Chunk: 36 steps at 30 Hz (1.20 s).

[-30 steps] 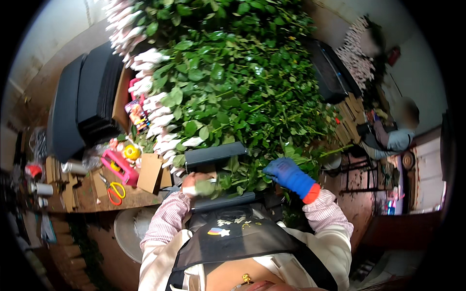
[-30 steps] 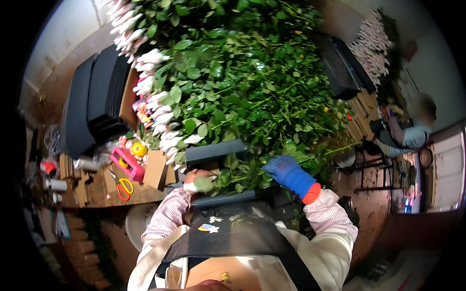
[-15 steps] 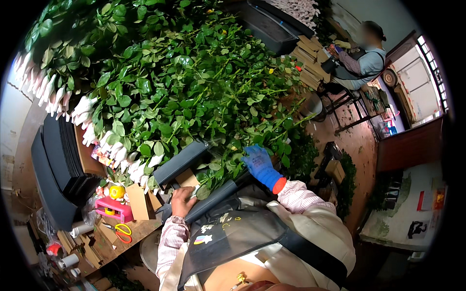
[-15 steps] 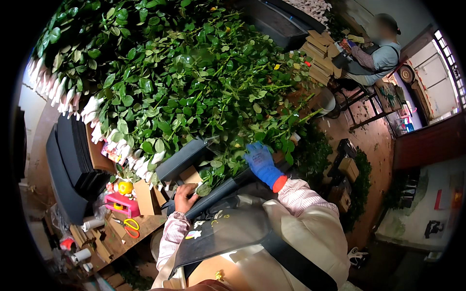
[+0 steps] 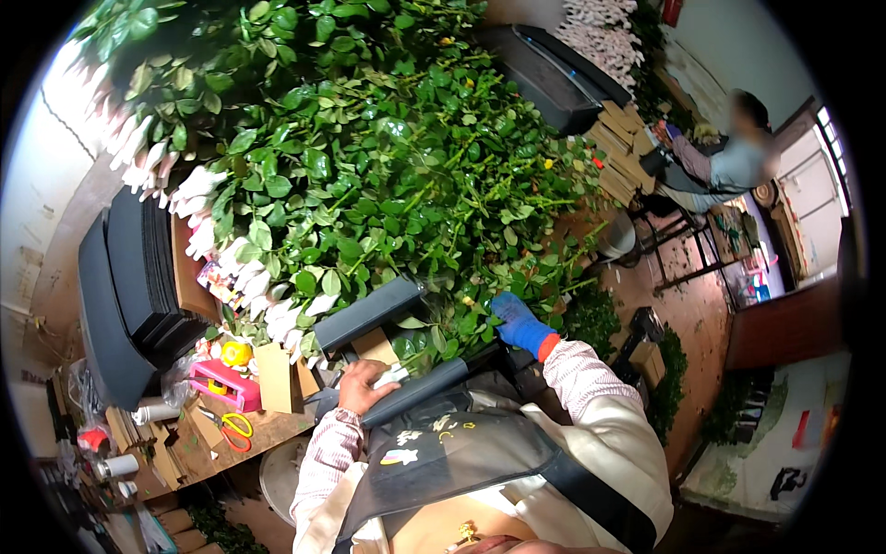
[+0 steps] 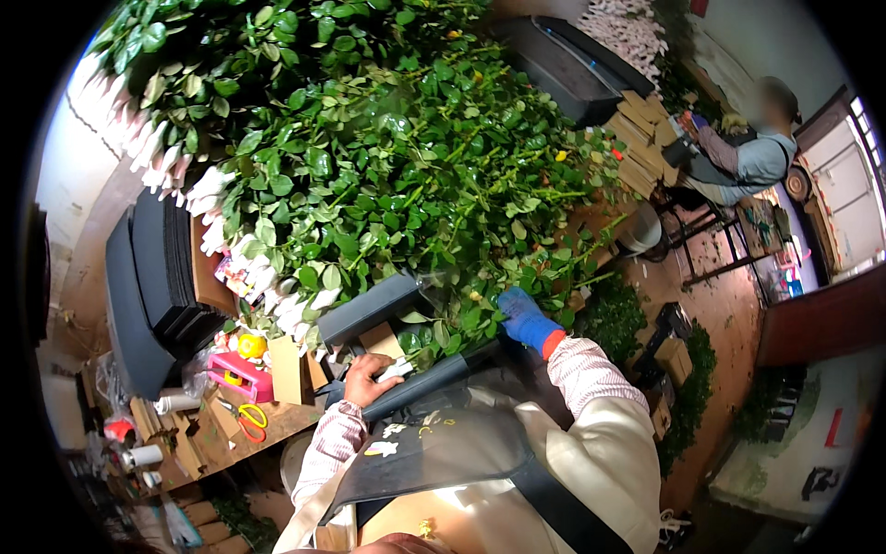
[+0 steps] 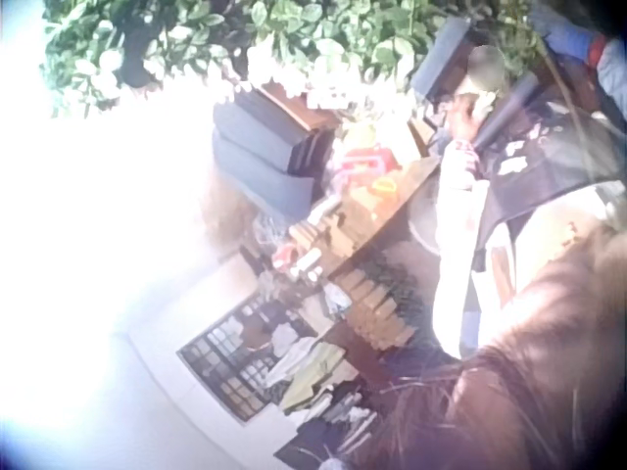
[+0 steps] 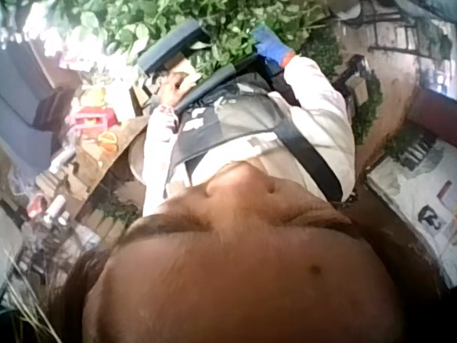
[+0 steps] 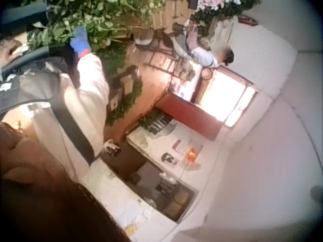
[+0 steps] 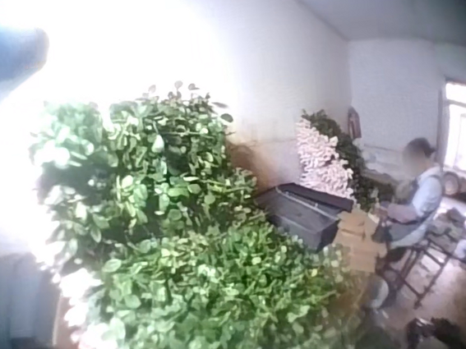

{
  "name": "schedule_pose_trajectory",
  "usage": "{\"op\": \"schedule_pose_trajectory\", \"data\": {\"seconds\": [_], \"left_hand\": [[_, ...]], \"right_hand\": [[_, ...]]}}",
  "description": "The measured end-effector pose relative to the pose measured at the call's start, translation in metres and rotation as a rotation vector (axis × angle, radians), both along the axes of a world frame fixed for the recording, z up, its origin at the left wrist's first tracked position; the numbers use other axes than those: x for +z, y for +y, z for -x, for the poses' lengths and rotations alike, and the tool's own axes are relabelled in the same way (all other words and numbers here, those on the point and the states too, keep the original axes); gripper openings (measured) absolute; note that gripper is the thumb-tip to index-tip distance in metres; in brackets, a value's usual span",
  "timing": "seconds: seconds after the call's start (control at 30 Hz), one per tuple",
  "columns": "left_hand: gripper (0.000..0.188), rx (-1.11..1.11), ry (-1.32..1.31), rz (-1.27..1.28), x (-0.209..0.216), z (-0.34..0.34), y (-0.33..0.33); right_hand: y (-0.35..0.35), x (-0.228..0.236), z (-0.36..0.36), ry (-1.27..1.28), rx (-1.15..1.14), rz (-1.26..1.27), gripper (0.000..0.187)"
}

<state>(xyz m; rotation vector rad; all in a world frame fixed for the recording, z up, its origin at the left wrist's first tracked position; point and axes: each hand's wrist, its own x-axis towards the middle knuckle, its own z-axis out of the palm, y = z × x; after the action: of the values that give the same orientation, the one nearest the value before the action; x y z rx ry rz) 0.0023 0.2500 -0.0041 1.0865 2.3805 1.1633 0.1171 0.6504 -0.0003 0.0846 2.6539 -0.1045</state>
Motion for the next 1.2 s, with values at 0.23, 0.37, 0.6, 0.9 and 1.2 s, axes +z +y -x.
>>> {"op": "schedule_pose_trajectory", "data": {"seconds": [0.23,0.37,0.6,0.9,1.2], "left_hand": [[0.045,-0.079,-0.006,0.147,0.006,0.003,-0.004],[0.038,-0.161,0.006,0.108,0.0,0.008,0.003],[0.033,-0.164,-0.094,0.11,-0.007,0.006,-0.006],[0.051,-0.21,-0.16,0.164,0.006,0.015,0.005],[0.022,-0.035,-0.16,0.058,-0.016,0.006,0.006]], "right_hand": [[-0.017,0.011,0.013,0.143,0.071,-0.164,0.029],[0.018,-0.08,-0.001,0.076,0.075,-0.209,0.043],[0.001,0.108,0.077,-0.071,0.121,-0.066,0.033],[-0.025,0.13,0.232,0.666,0.166,-0.092,0.034],[-0.043,0.14,0.247,0.791,0.145,0.026,0.021]]}}
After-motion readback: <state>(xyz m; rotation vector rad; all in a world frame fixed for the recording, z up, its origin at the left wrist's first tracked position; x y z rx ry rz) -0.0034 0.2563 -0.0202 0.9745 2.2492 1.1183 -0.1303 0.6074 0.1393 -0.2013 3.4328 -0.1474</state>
